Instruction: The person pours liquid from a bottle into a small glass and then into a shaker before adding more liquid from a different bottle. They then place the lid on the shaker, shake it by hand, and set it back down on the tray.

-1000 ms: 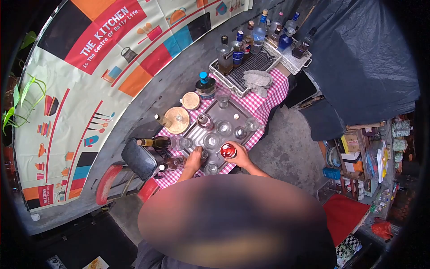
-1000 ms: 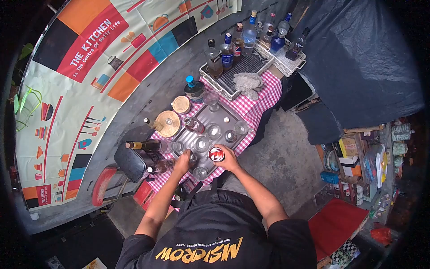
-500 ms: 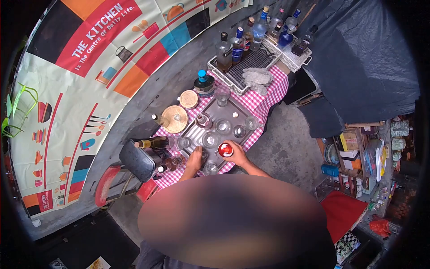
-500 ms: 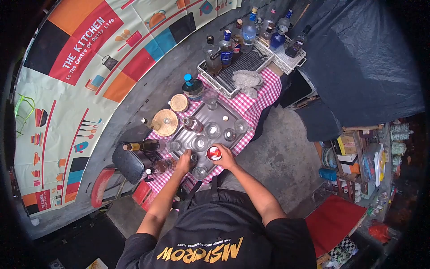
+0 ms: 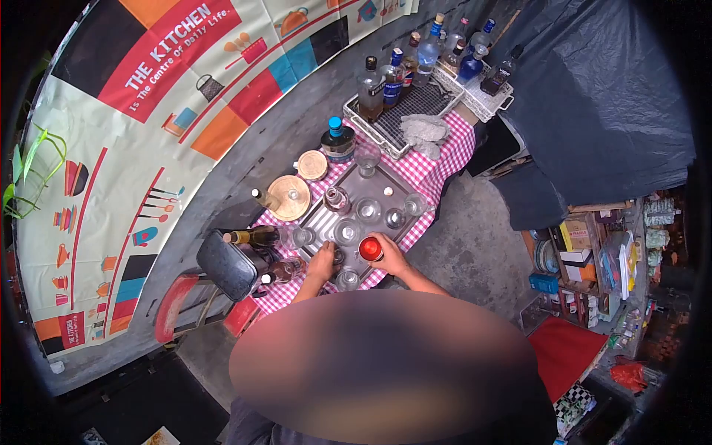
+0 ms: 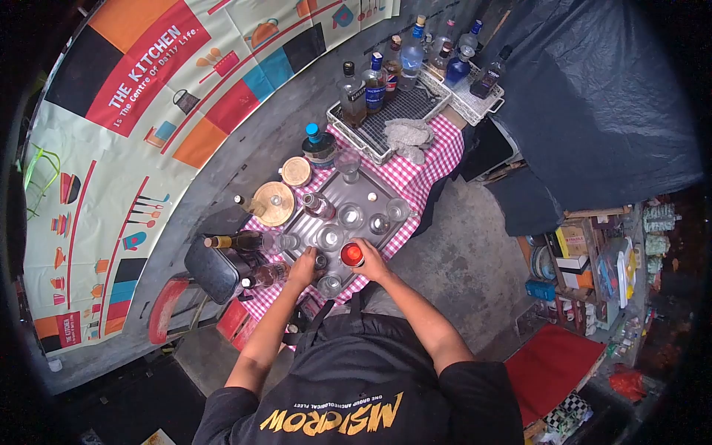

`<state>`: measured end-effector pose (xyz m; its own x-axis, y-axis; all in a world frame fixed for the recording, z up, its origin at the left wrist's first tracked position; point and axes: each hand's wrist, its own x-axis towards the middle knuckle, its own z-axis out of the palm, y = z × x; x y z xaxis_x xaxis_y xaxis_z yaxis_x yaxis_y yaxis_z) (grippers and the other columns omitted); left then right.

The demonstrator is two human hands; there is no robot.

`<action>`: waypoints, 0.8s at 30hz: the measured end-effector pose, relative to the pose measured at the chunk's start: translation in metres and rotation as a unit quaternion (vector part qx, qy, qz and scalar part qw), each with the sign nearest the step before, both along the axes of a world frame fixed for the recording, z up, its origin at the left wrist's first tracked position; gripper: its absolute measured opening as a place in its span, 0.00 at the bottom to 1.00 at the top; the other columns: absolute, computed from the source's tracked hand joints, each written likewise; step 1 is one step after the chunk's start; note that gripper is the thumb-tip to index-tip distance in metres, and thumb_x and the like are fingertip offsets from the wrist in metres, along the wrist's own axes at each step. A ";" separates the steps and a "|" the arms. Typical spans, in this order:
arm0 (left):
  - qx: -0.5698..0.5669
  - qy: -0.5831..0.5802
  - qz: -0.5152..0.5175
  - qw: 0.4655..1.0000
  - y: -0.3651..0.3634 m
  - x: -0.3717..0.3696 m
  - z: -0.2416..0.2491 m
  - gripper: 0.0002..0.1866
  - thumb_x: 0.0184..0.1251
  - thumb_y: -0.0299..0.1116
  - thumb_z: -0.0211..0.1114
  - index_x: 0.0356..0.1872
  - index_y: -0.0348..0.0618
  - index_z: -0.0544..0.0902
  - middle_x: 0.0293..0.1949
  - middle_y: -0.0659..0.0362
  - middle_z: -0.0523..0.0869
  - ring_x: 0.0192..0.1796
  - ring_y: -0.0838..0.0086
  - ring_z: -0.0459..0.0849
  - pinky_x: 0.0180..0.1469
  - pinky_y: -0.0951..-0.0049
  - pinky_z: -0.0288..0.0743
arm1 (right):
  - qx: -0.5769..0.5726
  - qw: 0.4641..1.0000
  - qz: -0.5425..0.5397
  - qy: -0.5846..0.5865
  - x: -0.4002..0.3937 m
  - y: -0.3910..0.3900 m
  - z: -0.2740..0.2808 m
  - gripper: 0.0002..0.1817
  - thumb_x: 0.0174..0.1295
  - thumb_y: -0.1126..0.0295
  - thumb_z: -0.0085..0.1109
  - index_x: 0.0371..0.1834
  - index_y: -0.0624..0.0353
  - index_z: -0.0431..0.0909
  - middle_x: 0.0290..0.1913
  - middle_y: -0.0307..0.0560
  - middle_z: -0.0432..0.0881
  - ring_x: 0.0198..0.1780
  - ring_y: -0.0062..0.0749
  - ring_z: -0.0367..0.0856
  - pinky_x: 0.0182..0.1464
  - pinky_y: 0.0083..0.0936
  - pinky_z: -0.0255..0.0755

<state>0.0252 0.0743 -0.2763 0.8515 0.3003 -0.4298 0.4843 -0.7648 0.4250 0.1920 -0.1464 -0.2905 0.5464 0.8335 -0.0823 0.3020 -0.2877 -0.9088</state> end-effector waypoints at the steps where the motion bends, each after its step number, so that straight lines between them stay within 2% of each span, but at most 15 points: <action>1: 0.001 0.002 0.000 1.000 0.001 0.000 0.004 0.42 0.54 0.33 0.90 0.67 0.36 0.74 0.67 0.42 0.81 0.66 0.41 0.88 0.65 0.47 0.88 | -0.006 1.000 0.000 0.002 0.001 -0.001 0.004 0.53 0.46 0.72 0.87 0.80 0.60 0.70 0.73 0.59 0.80 0.77 0.57 0.80 0.78 0.44 0.74; 3: 0.008 0.003 -0.008 1.000 0.004 -0.001 0.014 0.42 0.54 0.34 0.90 0.68 0.36 0.74 0.66 0.43 0.82 0.67 0.42 0.88 0.66 0.47 0.88 | -0.016 1.000 0.000 0.006 0.003 -0.004 0.010 0.55 0.46 0.71 0.88 0.82 0.60 0.68 0.75 0.60 0.78 0.78 0.57 0.78 0.80 0.44 0.72; 5: 0.018 -0.001 -0.024 1.000 0.006 -0.004 0.026 0.43 0.54 0.34 0.90 0.68 0.36 0.75 0.66 0.44 0.82 0.67 0.44 0.87 0.66 0.48 0.87 | -0.014 1.000 0.014 0.004 0.010 -0.013 0.013 0.61 0.44 0.68 0.91 0.85 0.59 0.64 0.77 0.60 0.75 0.82 0.57 0.73 0.83 0.45 0.69; 7: 0.044 -0.010 -0.036 0.998 0.005 -0.004 0.052 0.40 0.55 0.35 0.90 0.67 0.36 0.77 0.65 0.45 0.83 0.66 0.45 0.88 0.66 0.48 0.86 | -0.020 0.999 0.017 0.019 0.018 -0.025 0.023 0.64 0.44 0.66 0.93 0.87 0.59 0.63 0.78 0.59 0.74 0.83 0.56 0.71 0.83 0.46 0.68; 8: 0.057 -0.014 -0.042 0.997 0.005 -0.002 0.067 0.38 0.56 0.35 0.89 0.66 0.37 0.78 0.64 0.45 0.84 0.65 0.46 0.88 0.65 0.48 0.85 | -0.030 0.997 0.009 0.069 0.023 -0.030 0.023 0.65 0.44 0.64 0.95 0.88 0.57 0.63 0.79 0.57 0.73 0.84 0.54 0.69 0.84 0.47 0.66; 11: 0.023 -0.095 -0.036 0.995 0.003 0.012 0.098 0.32 0.61 0.36 0.86 0.64 0.37 0.81 0.62 0.46 0.85 0.64 0.47 0.87 0.65 0.48 0.84 | -0.019 0.993 -0.020 0.111 0.039 -0.048 0.007 0.65 0.45 0.64 0.95 0.88 0.56 0.63 0.78 0.56 0.73 0.82 0.50 0.71 0.83 0.46 0.67; 12: 0.002 -0.124 -0.029 0.992 0.001 0.020 0.109 0.25 0.66 0.35 0.82 0.61 0.37 0.84 0.59 0.46 0.86 0.64 0.46 0.87 0.66 0.47 0.82 | -0.001 0.992 -0.044 0.116 0.041 -0.053 0.010 0.62 0.45 0.65 0.95 0.86 0.56 0.67 0.75 0.54 0.77 0.77 0.47 0.75 0.80 0.45 0.69; 15: -0.019 -0.196 -0.069 0.978 -0.002 0.053 0.121 0.23 0.68 0.35 0.81 0.59 0.37 0.85 0.58 0.47 0.86 0.64 0.46 0.86 0.65 0.48 0.81 | -0.024 0.990 -0.093 0.099 0.053 -0.059 0.006 0.56 0.47 0.66 0.94 0.82 0.57 0.72 0.70 0.53 0.82 0.71 0.43 0.79 0.77 0.42 0.73; 16: -0.026 -0.215 -0.082 0.973 -0.005 0.065 0.124 0.21 0.69 0.35 0.79 0.57 0.37 0.86 0.56 0.49 0.87 0.63 0.48 0.86 0.63 0.49 0.81 | -0.013 0.990 -0.128 0.049 0.055 -0.059 -0.002 0.45 0.52 0.67 0.92 0.75 0.58 0.78 0.61 0.49 0.87 0.63 0.38 0.85 0.70 0.38 0.79; 19: -0.008 -0.242 -0.137 0.961 -0.013 0.101 0.106 0.19 0.70 0.36 0.79 0.56 0.38 0.86 0.55 0.51 0.87 0.61 0.50 0.86 0.63 0.51 0.80 | -0.039 0.980 -0.191 0.036 0.058 -0.057 -0.014 0.37 0.57 0.69 0.89 0.71 0.58 0.82 0.54 0.46 0.90 0.55 0.34 0.88 0.63 0.34 0.83; 20: 0.004 -0.224 -0.161 0.961 -0.015 0.113 0.099 0.18 0.69 0.37 0.78 0.54 0.39 0.87 0.55 0.52 0.87 0.61 0.53 0.85 0.64 0.51 0.79 | -0.032 0.978 -0.205 0.014 0.057 -0.054 -0.015 0.31 0.60 0.70 0.86 0.68 0.59 0.84 0.50 0.45 0.91 0.50 0.34 0.88 0.59 0.34 0.84; 23: 0.043 -0.198 -0.226 0.953 -0.024 0.145 0.084 0.18 0.68 0.37 0.79 0.54 0.40 0.87 0.56 0.54 0.86 0.63 0.56 0.84 0.65 0.51 0.78 | -0.027 0.976 -0.215 0.002 0.057 -0.048 -0.018 0.30 0.63 0.71 0.83 0.69 0.59 0.84 0.50 0.47 0.90 0.50 0.36 0.88 0.58 0.35 0.84; 24: 0.056 -0.193 -0.244 0.949 -0.026 0.154 0.080 0.19 0.66 0.37 0.79 0.54 0.42 0.87 0.57 0.56 0.87 0.66 0.59 0.83 0.66 0.52 0.77 | -0.012 0.976 -0.216 -0.011 0.057 -0.046 -0.017 0.27 0.63 0.72 0.80 0.66 0.58 0.84 0.52 0.49 0.89 0.53 0.45 0.90 0.58 0.40 0.85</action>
<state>0.1790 0.0481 -0.1963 0.9884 -0.1443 -0.0468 -0.1136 -0.9088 0.4015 0.2492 -0.1921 -0.3076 0.8482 0.5231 -0.0837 0.1671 -0.4142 -0.8947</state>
